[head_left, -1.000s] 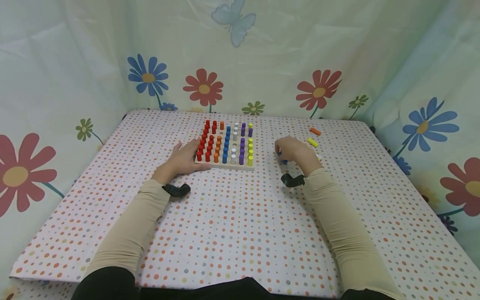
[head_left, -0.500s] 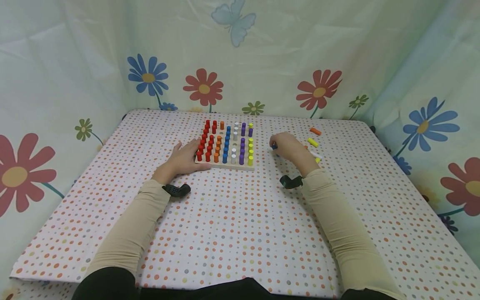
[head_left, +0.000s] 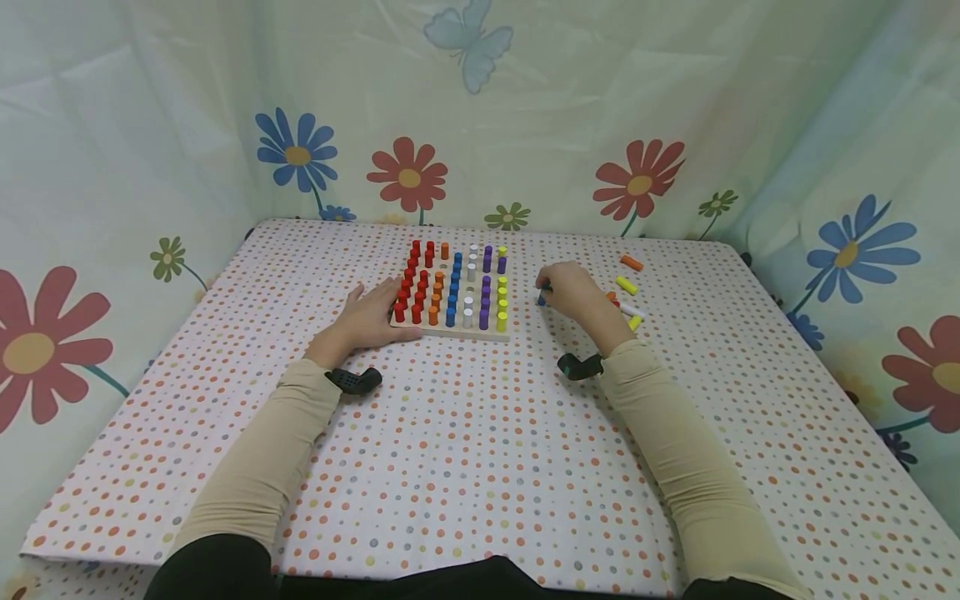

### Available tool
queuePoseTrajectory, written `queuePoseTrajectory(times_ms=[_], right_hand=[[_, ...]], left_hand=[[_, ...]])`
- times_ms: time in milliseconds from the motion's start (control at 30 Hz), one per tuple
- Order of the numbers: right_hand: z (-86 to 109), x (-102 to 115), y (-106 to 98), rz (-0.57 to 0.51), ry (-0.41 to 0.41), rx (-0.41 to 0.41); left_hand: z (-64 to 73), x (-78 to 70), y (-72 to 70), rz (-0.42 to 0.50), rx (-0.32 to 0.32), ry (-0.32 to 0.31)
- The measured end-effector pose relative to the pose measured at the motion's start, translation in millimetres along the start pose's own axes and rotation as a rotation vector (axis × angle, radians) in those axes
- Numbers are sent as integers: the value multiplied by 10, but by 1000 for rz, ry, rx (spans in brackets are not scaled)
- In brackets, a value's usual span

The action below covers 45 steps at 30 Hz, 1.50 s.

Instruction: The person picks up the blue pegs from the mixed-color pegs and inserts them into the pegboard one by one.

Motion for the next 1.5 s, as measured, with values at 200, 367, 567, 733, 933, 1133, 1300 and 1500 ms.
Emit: queuePoseTrajectory(times_ms=[200,367,567,733,933,1133,1300,1500], right_hand=[[-18,39,-26,-3,-23,2],[-26,42,-59,-16,-39,-15],[-58,67,-109,-63,-52,-66],[-103,151,-185,-115,-65,-124],[-274,393,-334,-143,-85,-182],[-581,725,-420,-117,-148,-171],[-853,882,-347,-64,-183,-95],[-1071,954,-234,-92,-170,-63]], left_hand=[[-8,15,-4,-2,-8,1],[-15,26,-9,-2,-10,-1],[-12,37,-24,3,-12,1],[-8,44,-26,3,-9,32],[-5,55,-30,0,-7,29],[18,36,-29,7,-7,12],[24,-11,-34,5,-10,11],[18,-10,-39,13,-13,3]])
Point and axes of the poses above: each hand's wrist, its own z-axis away from the middle knuckle, its own y-axis out of the palm, x = y × z, the point moved 5 cm from there along -z, towards the middle knuckle
